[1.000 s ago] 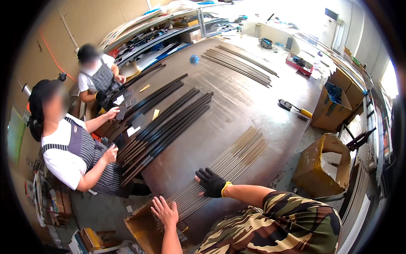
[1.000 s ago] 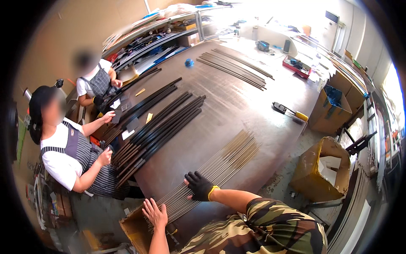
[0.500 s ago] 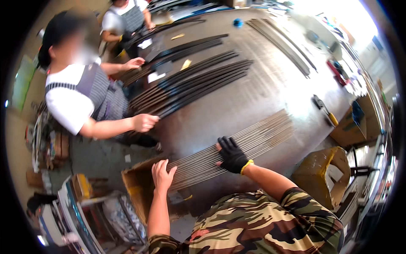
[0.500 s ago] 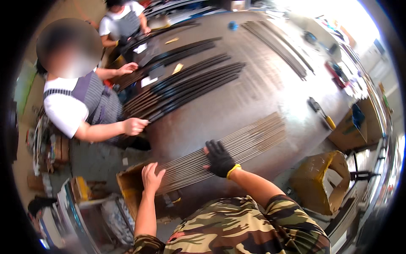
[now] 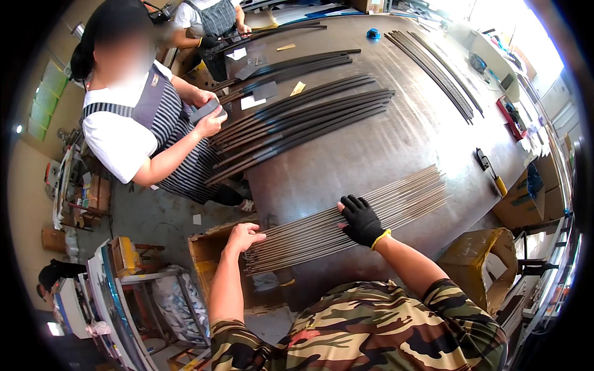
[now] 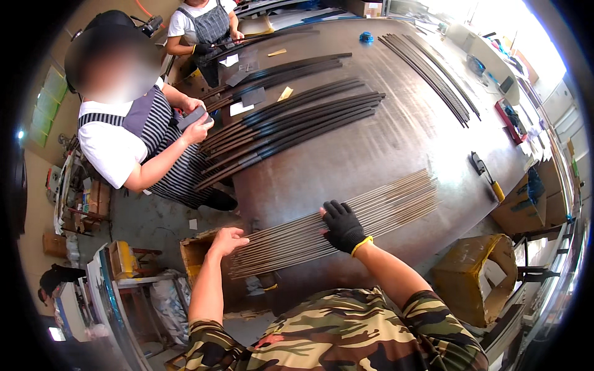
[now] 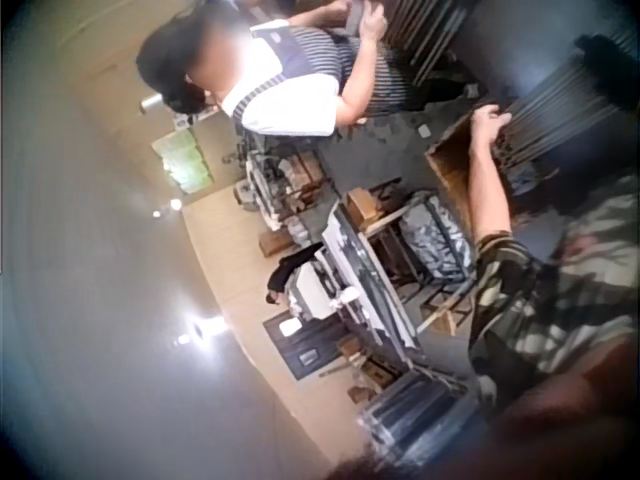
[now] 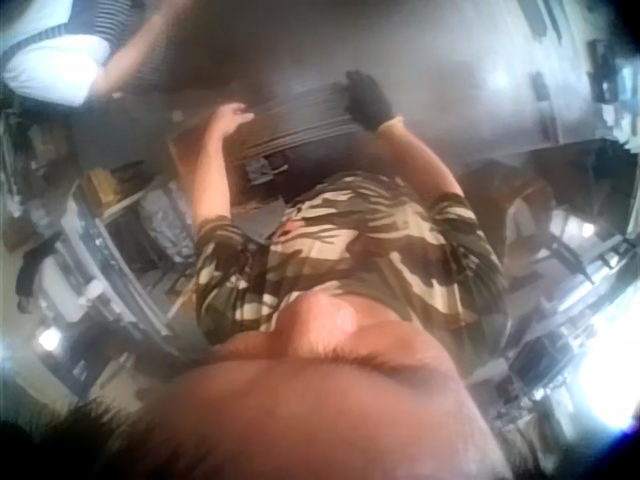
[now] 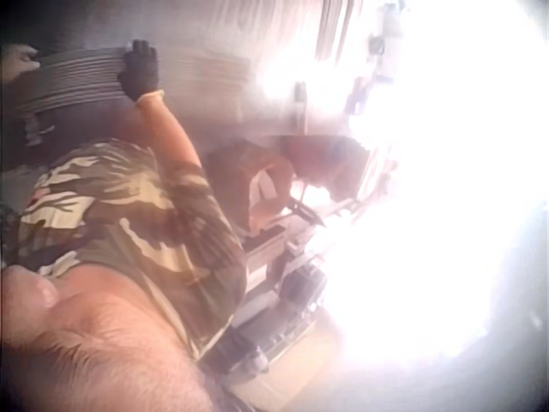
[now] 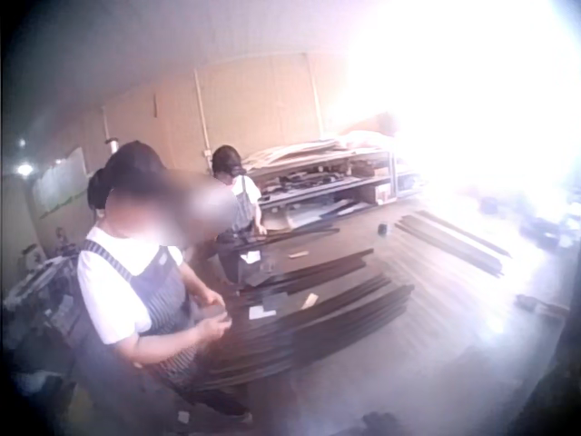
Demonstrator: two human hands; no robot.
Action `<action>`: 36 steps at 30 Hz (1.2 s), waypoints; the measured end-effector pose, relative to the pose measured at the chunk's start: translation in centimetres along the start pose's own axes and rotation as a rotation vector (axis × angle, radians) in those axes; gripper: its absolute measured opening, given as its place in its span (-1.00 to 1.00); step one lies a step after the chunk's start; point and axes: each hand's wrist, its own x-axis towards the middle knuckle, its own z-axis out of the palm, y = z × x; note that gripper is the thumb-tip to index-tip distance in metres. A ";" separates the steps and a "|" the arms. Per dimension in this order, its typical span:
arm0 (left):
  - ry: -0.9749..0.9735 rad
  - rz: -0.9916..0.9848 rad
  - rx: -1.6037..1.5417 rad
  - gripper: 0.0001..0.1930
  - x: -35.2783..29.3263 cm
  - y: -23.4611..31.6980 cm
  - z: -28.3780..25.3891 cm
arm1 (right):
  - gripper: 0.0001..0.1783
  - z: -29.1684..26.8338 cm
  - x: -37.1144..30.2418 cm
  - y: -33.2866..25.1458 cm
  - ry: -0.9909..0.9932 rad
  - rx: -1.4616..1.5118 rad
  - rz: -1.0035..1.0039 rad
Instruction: The person organizes long metal rods on a large workbench in a workshop. They pick up bundles of rods, separate them, and align them into neat rows. The person also handles a white sheet and a blue plastic sheet, placing them on the table to assist with the arrangement of the metal pieces.
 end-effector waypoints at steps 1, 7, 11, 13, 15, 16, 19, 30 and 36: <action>0.034 -0.011 0.005 -0.40 0.0 -0.3 0.2 | -0.32 -0.1 0.0 0.3 0.012 0.013 0.012; 0.243 0.141 0.008 -0.65 -2.0 0.5 -1.0 | -0.49 -1.4 1.5 2.5 0.076 -0.003 0.046; 0.274 0.258 0.009 -0.76 -2.5 1.0 -1.6 | -0.58 -2.1 2.0 4.3 0.030 0.015 0.097; 0.272 0.301 -0.019 -0.77 -2.3 0.9 -1.9 | -0.68 -1.3 2.2 6.1 -0.006 -0.014 0.091; 0.292 0.276 -0.053 -0.79 -2.4 0.1 -1.6 | -0.73 -1.9 3.1 6.3 -0.099 -0.051 0.120; 0.293 0.268 -0.038 -0.78 -2.2 -0.4 -1.4 | -0.76 -2.3 3.6 6.1 -0.167 -0.066 0.151; 0.312 0.247 -0.105 -0.76 -1.9 -0.9 -1.1 | -0.76 -1.8 3.9 6.6 -0.185 -0.108 0.142; 0.329 0.218 -0.200 -0.78 -2.0 -1.6 -1.6 | -0.74 -1.5 4.1 6.4 -0.202 -0.055 0.113; 0.362 0.314 -0.134 -0.77 -1.9 -2.0 -1.7 | -0.87 -1.6 3.9 6.7 -0.055 0.000 0.029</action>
